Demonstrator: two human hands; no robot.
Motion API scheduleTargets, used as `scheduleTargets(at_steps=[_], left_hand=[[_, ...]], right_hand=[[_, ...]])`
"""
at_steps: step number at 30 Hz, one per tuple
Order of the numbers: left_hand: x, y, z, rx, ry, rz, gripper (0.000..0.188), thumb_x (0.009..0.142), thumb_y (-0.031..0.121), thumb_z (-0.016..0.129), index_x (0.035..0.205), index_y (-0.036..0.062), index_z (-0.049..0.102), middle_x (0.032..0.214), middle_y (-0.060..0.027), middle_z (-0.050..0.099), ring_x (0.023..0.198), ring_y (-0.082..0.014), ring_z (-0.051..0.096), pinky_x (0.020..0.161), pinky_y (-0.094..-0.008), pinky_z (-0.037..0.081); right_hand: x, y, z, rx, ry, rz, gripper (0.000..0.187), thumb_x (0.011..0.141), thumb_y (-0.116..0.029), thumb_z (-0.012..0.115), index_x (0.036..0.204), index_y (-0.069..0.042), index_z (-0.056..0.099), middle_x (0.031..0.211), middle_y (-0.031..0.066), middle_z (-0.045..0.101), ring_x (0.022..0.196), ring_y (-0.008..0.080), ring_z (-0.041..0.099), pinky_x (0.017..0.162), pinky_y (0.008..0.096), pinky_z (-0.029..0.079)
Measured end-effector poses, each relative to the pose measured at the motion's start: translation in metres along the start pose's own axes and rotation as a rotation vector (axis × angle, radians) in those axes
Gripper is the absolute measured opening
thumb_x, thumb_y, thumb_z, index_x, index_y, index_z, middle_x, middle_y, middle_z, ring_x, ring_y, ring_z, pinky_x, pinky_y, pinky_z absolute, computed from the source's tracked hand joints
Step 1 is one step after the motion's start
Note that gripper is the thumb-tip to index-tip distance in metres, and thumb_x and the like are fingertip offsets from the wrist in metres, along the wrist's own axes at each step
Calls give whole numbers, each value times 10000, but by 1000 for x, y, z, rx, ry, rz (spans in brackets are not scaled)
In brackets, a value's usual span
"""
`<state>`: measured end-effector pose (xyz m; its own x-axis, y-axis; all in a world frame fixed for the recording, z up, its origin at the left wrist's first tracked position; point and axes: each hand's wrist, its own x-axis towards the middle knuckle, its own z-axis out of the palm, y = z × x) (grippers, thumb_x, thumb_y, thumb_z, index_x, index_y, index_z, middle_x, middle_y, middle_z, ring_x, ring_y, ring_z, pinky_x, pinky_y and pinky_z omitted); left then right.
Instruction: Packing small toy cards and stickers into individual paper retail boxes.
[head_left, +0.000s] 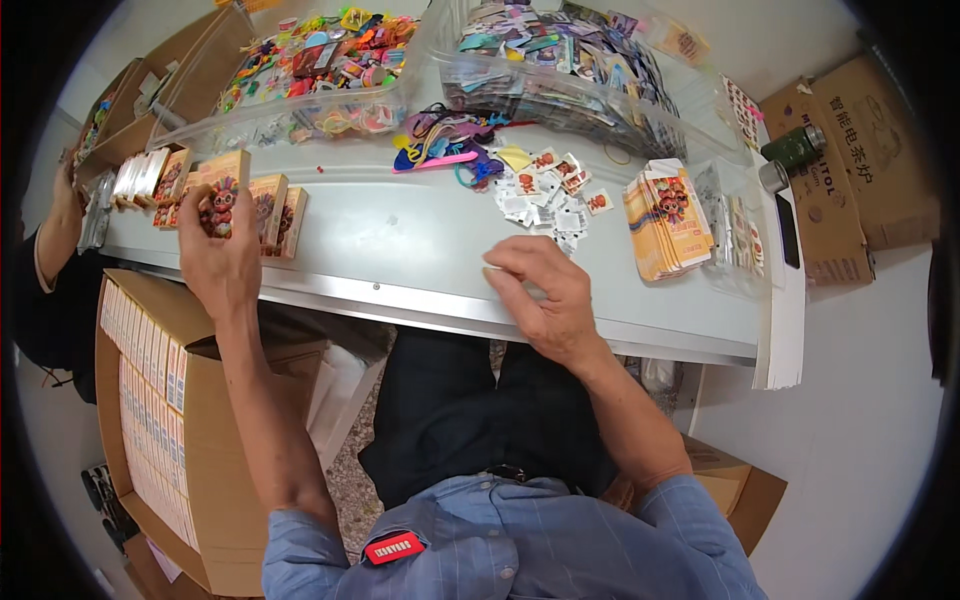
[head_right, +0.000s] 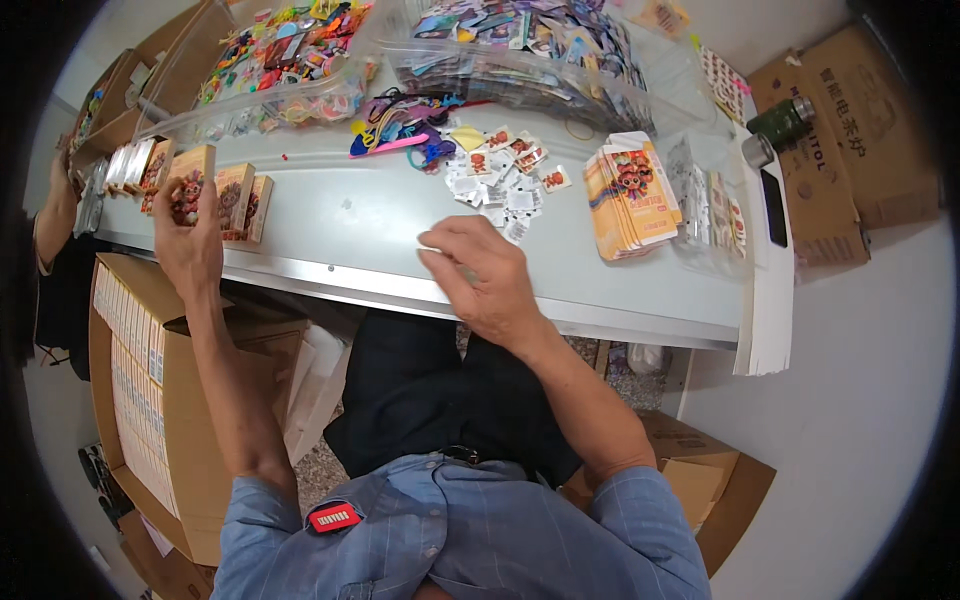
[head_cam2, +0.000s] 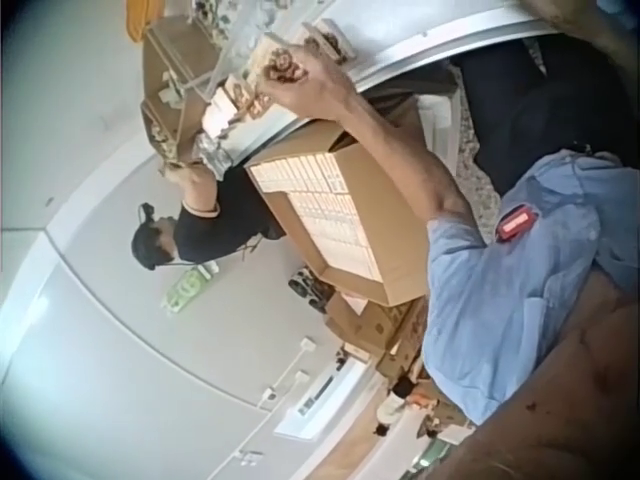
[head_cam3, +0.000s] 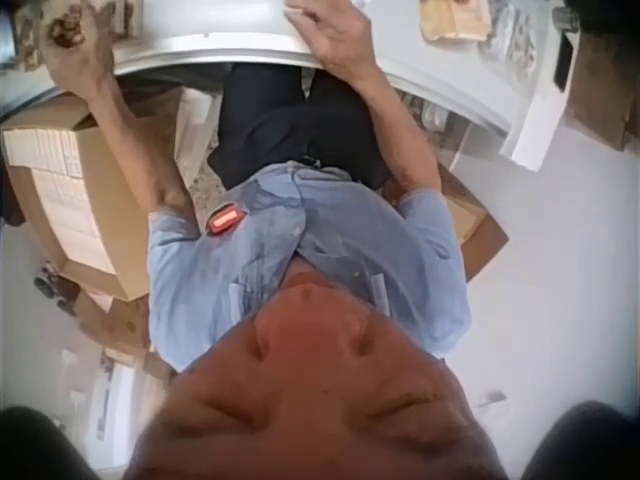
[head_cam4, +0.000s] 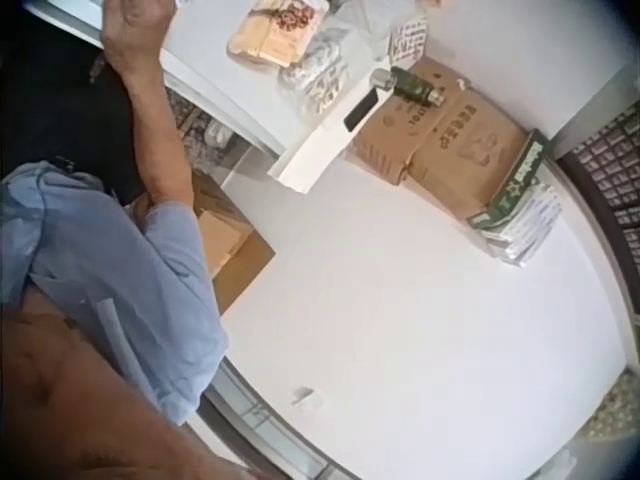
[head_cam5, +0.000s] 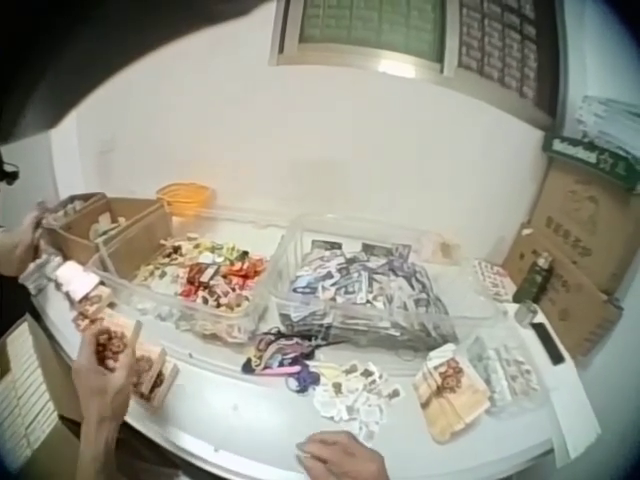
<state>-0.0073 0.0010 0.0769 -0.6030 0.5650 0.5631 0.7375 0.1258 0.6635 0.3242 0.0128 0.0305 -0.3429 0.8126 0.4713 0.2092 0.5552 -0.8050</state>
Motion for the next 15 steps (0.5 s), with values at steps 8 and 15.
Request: scheduleTargets(at_steps=[8, 15], left_hand=[[-13, -47, 13, 264, -211, -4, 569, 912, 413, 703, 1273, -16, 604, 1263, -214, 626, 1154, -343, 608, 983, -422, 478], [-30, -16, 12, 201, -37, 301, 501, 898, 285, 755, 1274, -7, 598, 1426, -243, 487, 1308, -392, 491, 1057, -475, 438]], right_hand=[[11, 10, -107, -739, 321, -18, 453, 841, -127, 773, 1251, -14, 617, 1171, 186, 662, 1108, 329, 627, 966, 391, 490], [22, 35, -167, -1037, 165, 413, 893, 797, -459, 792, 1428, 67, 443, 1248, 302, 607, 1169, 430, 584, 1045, 484, 413]])
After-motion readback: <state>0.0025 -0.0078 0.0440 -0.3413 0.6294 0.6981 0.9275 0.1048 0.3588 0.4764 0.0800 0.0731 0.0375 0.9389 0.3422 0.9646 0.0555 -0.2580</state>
